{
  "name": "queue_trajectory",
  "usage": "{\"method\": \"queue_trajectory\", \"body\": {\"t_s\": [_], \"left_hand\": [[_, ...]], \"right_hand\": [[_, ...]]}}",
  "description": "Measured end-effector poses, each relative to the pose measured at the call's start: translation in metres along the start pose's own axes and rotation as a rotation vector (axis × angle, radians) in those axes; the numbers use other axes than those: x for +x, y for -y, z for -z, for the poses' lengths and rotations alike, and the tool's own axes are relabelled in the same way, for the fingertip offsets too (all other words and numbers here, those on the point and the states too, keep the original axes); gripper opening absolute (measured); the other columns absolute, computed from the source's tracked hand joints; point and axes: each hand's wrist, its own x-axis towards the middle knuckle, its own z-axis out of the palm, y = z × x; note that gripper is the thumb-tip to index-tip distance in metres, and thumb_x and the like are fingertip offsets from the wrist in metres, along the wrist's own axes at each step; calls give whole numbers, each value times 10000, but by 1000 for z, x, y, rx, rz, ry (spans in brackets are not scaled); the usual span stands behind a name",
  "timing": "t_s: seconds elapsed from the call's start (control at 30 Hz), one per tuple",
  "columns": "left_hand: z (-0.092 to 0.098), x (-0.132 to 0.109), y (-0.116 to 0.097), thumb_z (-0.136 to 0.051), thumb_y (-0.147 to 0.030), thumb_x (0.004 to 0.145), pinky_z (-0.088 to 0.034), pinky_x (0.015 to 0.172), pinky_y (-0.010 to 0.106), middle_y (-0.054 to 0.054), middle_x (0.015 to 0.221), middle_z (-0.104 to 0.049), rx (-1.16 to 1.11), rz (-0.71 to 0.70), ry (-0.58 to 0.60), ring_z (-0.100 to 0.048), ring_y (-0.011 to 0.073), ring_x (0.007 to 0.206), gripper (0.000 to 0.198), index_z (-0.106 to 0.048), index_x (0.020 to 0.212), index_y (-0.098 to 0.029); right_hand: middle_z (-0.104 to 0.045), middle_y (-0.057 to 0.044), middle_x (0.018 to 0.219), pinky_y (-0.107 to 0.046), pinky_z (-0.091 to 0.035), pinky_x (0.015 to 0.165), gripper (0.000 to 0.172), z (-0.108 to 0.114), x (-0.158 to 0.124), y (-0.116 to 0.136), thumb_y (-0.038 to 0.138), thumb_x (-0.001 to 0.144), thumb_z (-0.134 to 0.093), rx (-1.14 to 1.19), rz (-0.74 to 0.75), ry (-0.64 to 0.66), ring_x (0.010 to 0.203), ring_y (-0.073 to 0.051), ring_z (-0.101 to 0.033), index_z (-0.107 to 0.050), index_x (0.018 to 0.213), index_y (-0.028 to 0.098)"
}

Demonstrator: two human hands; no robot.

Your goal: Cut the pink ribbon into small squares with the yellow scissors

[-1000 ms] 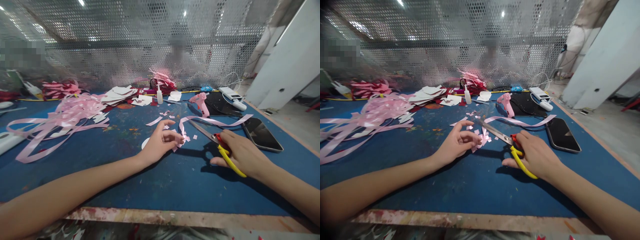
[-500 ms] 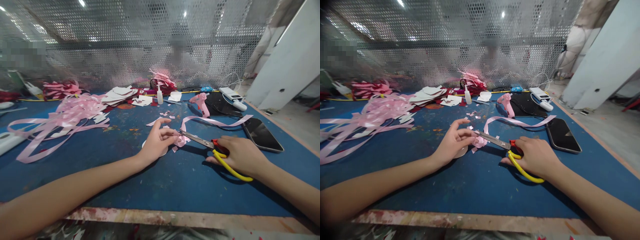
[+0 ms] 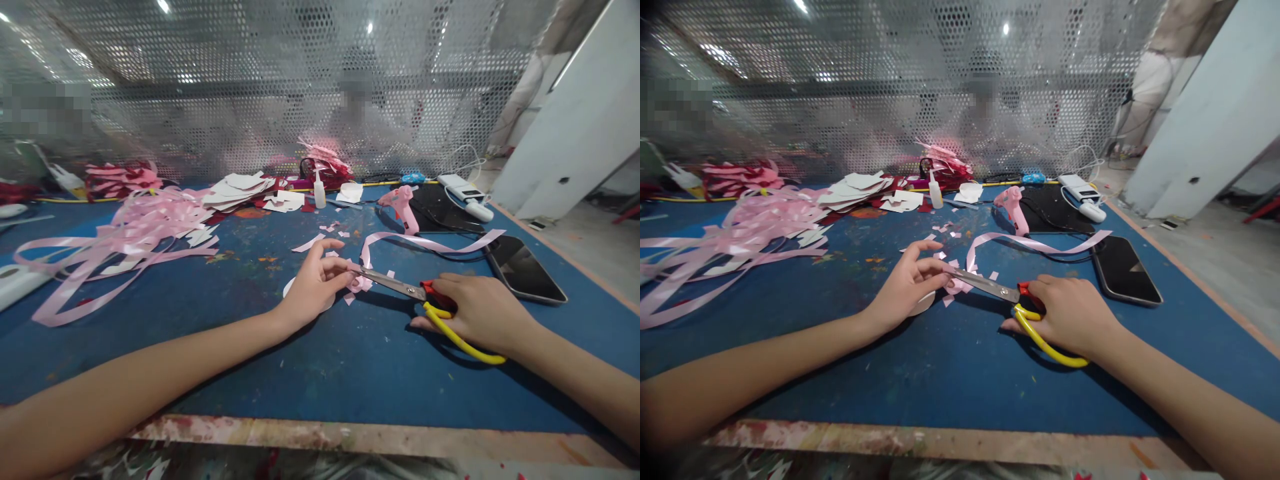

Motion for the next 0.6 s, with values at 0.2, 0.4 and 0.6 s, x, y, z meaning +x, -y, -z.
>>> {"method": "queue_trajectory", "body": {"t_s": [0.2, 0.4, 0.6], "left_hand": [[-1, 0, -1, -652, -128, 713, -505, 695, 276, 7, 793, -688, 8, 46, 2, -678, 155, 716, 455, -367, 1061, -198], [0, -1, -1, -642, -91, 707, -504, 674, 258, -4, 749, -697, 10, 61, 32, -685, 151, 697, 473, -360, 1071, -200], [1, -1, 1, -670, -140, 718, -491, 643, 266, -17, 689, -674, -8, 53, 62, -659, 144, 628, 486, -351, 1079, -204]], "right_hand": [[-579, -27, 637, -251, -193, 484, 497, 0, -1, 0, 668, 763, -434, -9, 16, 29, 537, -151, -523, -526, 623, 201], [-590, -34, 646, -257, -196, 494, 495, 0, -2, 0, 641, 793, -418, -6, 35, 46, 547, -153, -528, -541, 617, 195], [-595, -43, 600, -275, -179, 500, 533, -3, -3, -1, 636, 820, -373, -32, 46, 38, 506, -149, -514, -561, 596, 191]]}}
